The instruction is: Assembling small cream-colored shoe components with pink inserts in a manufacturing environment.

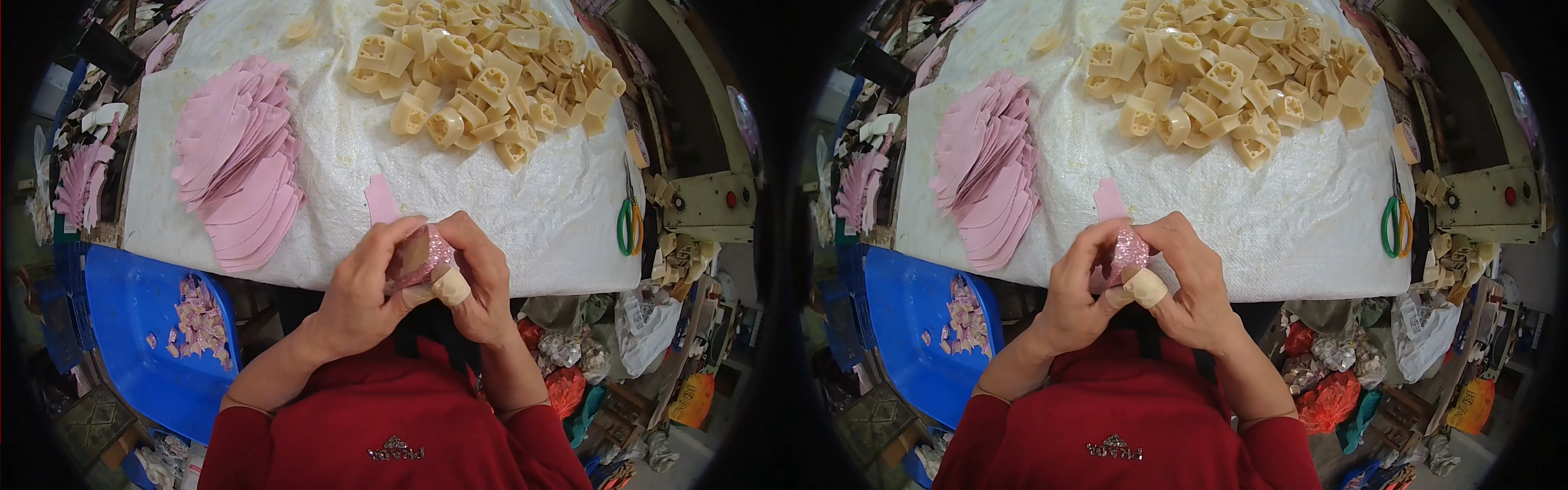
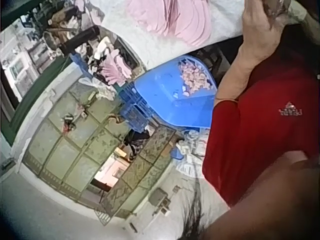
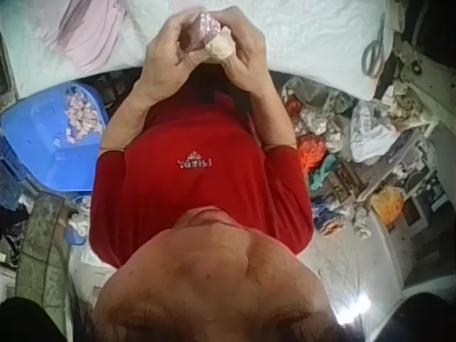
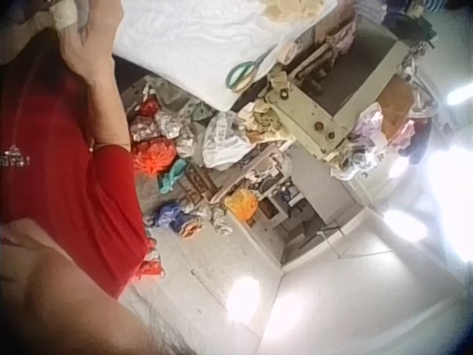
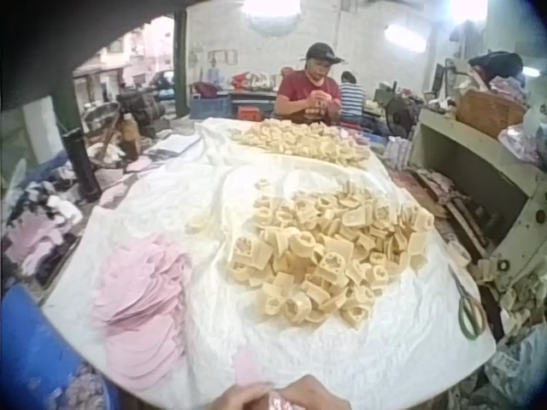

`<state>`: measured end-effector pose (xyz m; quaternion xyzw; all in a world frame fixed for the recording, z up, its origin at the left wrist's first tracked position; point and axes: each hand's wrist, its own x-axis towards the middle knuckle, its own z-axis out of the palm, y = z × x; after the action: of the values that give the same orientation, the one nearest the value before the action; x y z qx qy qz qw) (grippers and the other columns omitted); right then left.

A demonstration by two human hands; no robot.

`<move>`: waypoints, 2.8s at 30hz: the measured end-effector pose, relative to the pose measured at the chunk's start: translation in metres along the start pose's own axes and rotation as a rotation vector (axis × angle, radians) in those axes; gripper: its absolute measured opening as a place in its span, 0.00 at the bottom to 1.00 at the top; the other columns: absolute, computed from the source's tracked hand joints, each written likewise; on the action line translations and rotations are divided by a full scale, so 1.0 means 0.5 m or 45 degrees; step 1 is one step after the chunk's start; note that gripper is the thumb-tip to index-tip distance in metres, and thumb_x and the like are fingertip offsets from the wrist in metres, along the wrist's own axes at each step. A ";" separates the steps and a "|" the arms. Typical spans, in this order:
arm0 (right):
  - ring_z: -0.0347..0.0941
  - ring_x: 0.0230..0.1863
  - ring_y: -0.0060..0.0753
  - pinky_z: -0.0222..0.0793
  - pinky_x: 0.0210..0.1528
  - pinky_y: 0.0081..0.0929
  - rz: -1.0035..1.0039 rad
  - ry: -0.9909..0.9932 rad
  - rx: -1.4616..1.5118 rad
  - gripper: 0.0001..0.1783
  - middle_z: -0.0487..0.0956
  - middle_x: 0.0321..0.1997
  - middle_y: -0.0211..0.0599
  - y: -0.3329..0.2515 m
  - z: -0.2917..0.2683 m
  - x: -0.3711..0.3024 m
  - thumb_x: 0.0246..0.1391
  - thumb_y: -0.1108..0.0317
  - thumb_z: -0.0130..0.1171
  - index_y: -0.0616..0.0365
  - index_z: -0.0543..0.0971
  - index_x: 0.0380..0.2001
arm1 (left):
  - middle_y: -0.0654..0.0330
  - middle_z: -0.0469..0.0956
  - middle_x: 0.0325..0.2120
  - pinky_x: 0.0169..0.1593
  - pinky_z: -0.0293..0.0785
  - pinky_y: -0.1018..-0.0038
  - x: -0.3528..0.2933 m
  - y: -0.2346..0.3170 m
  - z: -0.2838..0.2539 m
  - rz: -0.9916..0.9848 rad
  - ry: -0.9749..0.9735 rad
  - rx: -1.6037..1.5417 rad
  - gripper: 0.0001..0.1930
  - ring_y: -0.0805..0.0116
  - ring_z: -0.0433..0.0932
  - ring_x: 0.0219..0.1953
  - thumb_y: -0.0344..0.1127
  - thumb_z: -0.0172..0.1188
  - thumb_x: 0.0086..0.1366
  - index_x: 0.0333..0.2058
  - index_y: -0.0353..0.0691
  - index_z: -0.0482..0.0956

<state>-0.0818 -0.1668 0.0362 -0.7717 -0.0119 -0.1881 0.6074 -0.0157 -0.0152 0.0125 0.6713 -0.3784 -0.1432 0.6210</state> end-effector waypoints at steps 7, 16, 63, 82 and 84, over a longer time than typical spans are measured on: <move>0.69 0.30 0.21 0.66 0.35 0.20 0.533 -0.126 0.691 0.09 0.75 0.31 0.31 0.048 -0.018 0.000 0.56 0.68 0.55 0.63 0.75 0.37 | 0.56 0.71 0.32 0.32 0.72 0.74 0.024 0.041 -0.035 -0.009 -0.001 0.247 0.26 0.61 0.75 0.31 0.15 0.59 0.42 0.44 0.36 0.73; 0.71 0.32 0.23 0.67 0.34 0.22 0.247 -0.046 -0.054 0.08 0.77 0.31 0.33 0.029 0.000 -0.001 0.58 0.68 0.54 0.61 0.76 0.35 | 0.53 0.72 0.31 0.31 0.73 0.69 0.030 0.031 -0.021 0.125 -0.015 0.429 0.25 0.57 0.76 0.30 0.18 0.62 0.41 0.43 0.34 0.71; 0.61 0.50 0.42 0.49 0.55 0.42 -0.141 -0.409 -0.948 0.11 0.69 0.46 0.35 0.063 0.024 0.068 0.42 0.72 0.62 0.47 0.80 0.33 | 0.46 0.65 0.50 0.53 0.63 0.64 -0.280 -0.095 -0.275 -0.500 1.241 1.531 0.21 0.55 0.67 0.50 0.32 0.56 0.60 0.51 0.31 0.70; 0.70 0.36 0.43 0.67 0.40 0.32 0.290 0.654 -0.782 0.14 0.72 0.31 0.39 0.081 -0.080 0.140 0.47 0.72 0.59 0.58 0.76 0.40 | 0.59 0.76 0.31 0.34 0.68 0.79 0.033 -0.024 0.001 -0.520 0.366 -1.101 0.21 0.75 0.72 0.32 0.36 0.50 0.69 0.55 0.27 0.66; 0.71 0.38 0.44 0.68 0.39 0.34 0.206 0.570 -1.440 0.12 0.74 0.33 0.41 0.121 -0.077 0.162 0.49 0.73 0.57 0.60 0.76 0.40 | 0.60 0.75 0.30 0.35 0.67 0.79 0.032 -0.016 -0.007 -0.606 0.385 -1.204 0.21 0.76 0.71 0.32 0.35 0.51 0.68 0.55 0.27 0.66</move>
<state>-0.0020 -0.2359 0.0117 -0.9147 0.2763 -0.2759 0.1040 0.0001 -0.0243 0.0101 0.3993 -0.0173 -0.3360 0.8528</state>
